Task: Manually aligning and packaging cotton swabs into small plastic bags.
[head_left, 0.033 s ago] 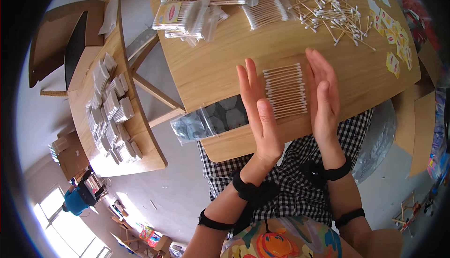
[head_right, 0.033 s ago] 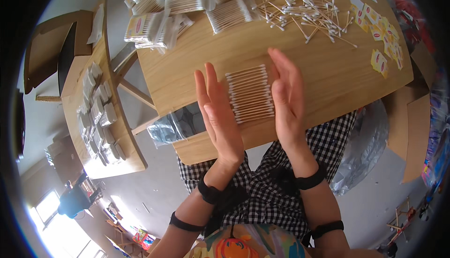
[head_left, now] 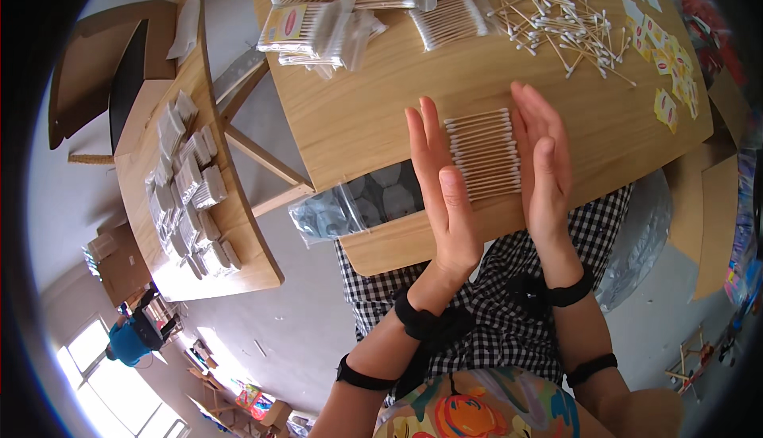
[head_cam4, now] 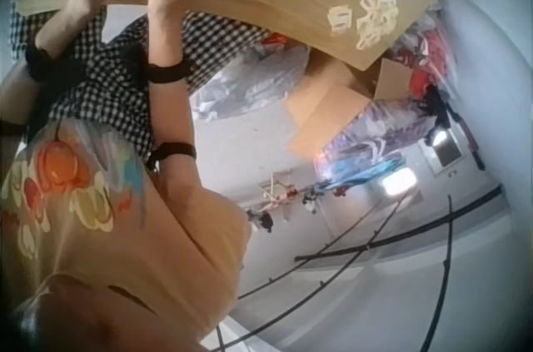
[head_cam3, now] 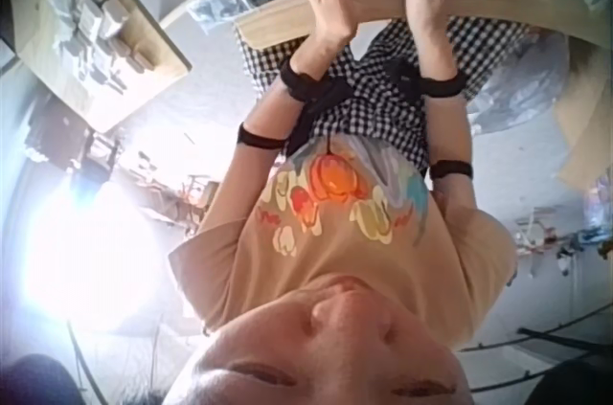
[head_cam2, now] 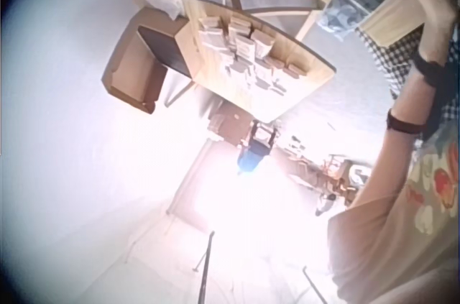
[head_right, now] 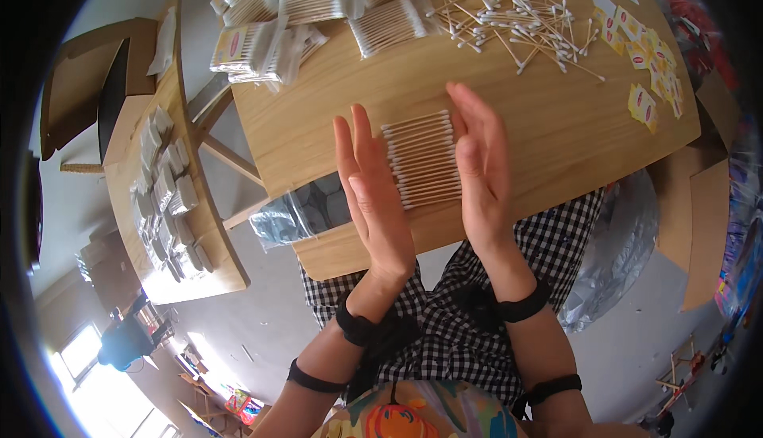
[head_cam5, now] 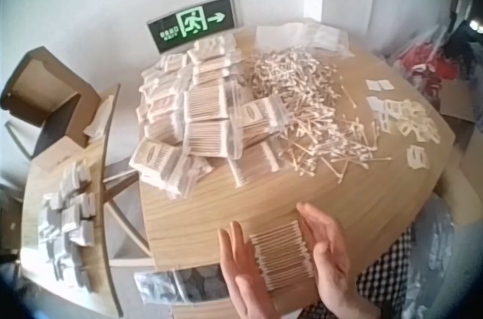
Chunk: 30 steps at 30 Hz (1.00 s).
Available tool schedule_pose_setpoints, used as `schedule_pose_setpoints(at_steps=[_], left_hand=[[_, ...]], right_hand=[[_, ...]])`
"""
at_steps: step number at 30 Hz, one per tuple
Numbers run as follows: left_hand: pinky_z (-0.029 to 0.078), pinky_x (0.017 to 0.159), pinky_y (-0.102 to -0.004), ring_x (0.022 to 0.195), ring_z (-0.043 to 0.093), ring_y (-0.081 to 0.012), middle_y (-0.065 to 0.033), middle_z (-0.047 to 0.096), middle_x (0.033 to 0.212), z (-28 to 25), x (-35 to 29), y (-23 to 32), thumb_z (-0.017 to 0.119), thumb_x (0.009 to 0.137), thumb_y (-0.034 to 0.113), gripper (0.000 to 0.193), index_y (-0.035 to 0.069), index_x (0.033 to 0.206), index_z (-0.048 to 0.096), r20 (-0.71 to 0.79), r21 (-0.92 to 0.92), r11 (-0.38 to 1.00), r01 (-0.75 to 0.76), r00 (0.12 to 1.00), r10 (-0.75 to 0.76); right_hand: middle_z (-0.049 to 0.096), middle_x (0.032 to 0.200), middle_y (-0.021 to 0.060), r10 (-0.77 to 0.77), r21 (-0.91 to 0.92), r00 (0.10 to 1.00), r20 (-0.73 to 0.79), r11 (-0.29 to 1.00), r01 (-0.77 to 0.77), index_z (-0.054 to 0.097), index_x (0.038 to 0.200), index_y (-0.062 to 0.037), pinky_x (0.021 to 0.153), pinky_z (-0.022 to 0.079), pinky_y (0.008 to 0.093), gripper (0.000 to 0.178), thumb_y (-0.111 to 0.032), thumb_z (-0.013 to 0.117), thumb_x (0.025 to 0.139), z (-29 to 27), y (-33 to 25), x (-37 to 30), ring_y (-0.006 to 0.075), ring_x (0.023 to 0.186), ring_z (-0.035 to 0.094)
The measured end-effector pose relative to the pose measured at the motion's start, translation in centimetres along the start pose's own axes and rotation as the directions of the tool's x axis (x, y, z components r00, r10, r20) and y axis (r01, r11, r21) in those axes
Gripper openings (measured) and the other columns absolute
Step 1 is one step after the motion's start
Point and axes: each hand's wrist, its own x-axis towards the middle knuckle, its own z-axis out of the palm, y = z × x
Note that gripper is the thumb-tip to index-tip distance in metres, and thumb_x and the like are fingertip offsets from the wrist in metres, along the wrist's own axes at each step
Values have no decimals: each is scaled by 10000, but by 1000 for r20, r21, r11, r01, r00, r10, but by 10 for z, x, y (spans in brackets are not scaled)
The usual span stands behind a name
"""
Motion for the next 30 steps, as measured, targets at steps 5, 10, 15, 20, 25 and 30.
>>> schedule_pose_setpoints(at_steps=[5, 10, 15, 20, 25, 30], left_hand=[[23, 1275, -456, 1568, 51, -298, -177, 108, 1686, -5, 15, -5, 308, 1025, 657, 880, 64, 1620, 48, 4, -14, 999, -32, 999, 32], [15, 1268, -458, 1570, 36, -304, -195, 95, 1685, -4, 24, -6, 303, 1021, 669, 892, 63, 1624, 46, 108, -46, 999, -10, 994, 15], [55, 1252, -508, 1565, 33, -363, -245, 86, 1676, -14, 8, 0, 416, 1008, 642, 935, 30, 1619, 60, 138, 80, 996, -45, 990, 34], [159, 1230, -541, 1538, 163, -428, -290, 218, 1629, -16, 0, 7, 524, 946, 608, 975, -101, 1546, 228, 463, 819, 370, -438, 886, 23], [171, 1223, -560, 1527, 204, -425, -307, 272, 1602, -13, -6, -15, 550, 888, 680, 1052, -139, 1502, 310, 508, 851, 168, -497, 861, -31], [174, 1232, -534, 1524, 221, -416, -305, 287, 1596, -13, -5, -17, 551, 891, 672, 1040, -138, 1500, 318, 513, 849, 156, -504, 858, -18]], right_hand=[[360, 1566, 237, -5, -17, 998, -65, 1000, 4, 321, 1520, 20, 1253, 188, 463, 745, -573, 294, 1069, -2, 5, 13, 325, 1498, 293], [417, 1518, 246, 38, 150, 998, -53, 988, -29, 367, 1484, 43, 1231, 257, 436, 657, -484, 340, 1093, 7, 5, 18, 319, 1454, 370], [518, 1434, 198, 53, 82, 994, -98, 996, -45, 510, 1370, 17, 1188, 330, 416, 390, -227, 523, 1065, -1, -7, 7, 269, 1382, 460], [599, 1101, 117, -92, -588, 985, 143, 793, 160, 625, 999, -49, 940, 468, 387, 192, 54, 641, 837, -35, -28, 14, 265, 1060, 593], [568, 917, 87, -70, -730, 908, 413, 570, 376, 590, 854, -55, 780, 477, 392, 160, 39, 684, 766, -35, -35, 25, 298, 889, 579], [566, 868, 87, 6, -768, 854, 520, 441, 464, 586, 778, -50, 784, 488, 395, 117, -1, 687, 745, -29, -38, 38, 285, 867, 583]])
